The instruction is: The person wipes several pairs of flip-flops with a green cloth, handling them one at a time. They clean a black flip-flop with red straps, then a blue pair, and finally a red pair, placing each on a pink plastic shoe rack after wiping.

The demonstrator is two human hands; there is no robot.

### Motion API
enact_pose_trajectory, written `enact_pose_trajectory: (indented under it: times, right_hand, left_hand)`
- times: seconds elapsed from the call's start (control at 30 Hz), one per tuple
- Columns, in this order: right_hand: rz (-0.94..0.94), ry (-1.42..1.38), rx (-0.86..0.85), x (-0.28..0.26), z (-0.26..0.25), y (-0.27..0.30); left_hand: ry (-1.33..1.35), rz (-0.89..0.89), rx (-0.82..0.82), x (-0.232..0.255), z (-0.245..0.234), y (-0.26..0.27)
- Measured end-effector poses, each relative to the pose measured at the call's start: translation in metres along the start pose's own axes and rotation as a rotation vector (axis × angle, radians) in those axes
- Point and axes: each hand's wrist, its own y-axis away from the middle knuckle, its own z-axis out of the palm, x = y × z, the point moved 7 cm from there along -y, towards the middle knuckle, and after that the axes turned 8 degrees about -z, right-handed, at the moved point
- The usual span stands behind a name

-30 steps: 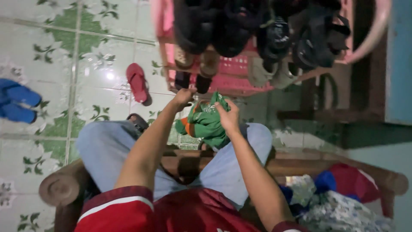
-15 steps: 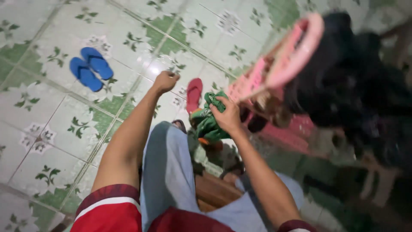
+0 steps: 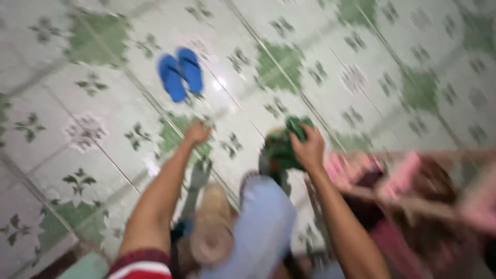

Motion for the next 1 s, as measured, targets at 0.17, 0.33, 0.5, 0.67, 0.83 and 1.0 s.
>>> enact_pose_trajectory:
  times: [0.17, 0.33, 0.5, 0.67, 0.83, 1.0]
  right_hand:
    - [0.042, -0.053, -0.035, -0.009, 0.066, -0.026]
    - [0.105, -0.126, -0.164, -0.013, 0.140, -0.043]
    - [0.181, -0.239, -0.289, 0.002, 0.209, -0.043]
    - [0.299, -0.247, -0.366, 0.024, 0.230, -0.029]
    - [0.338, -0.210, -0.387, 0.036, 0.225, -0.028]
    - [0.360, -0.244, -0.394, 0.036, 0.221, -0.026]
  left_hand:
    - [-0.031, -0.082, -0.047, -0.078, 0.016, -0.055]
    - [-0.039, -0.135, -0.039, -0.105, 0.016, -0.120]
    - [-0.155, -0.141, -0.082, -0.111, 0.023, -0.188]
    - [-0.333, -0.109, -0.102, -0.103, 0.031, -0.224]
    - [-0.287, -0.142, -0.121, -0.101, 0.030, -0.213]
    - [-0.253, -0.088, -0.044, -0.095, 0.038, -0.151]
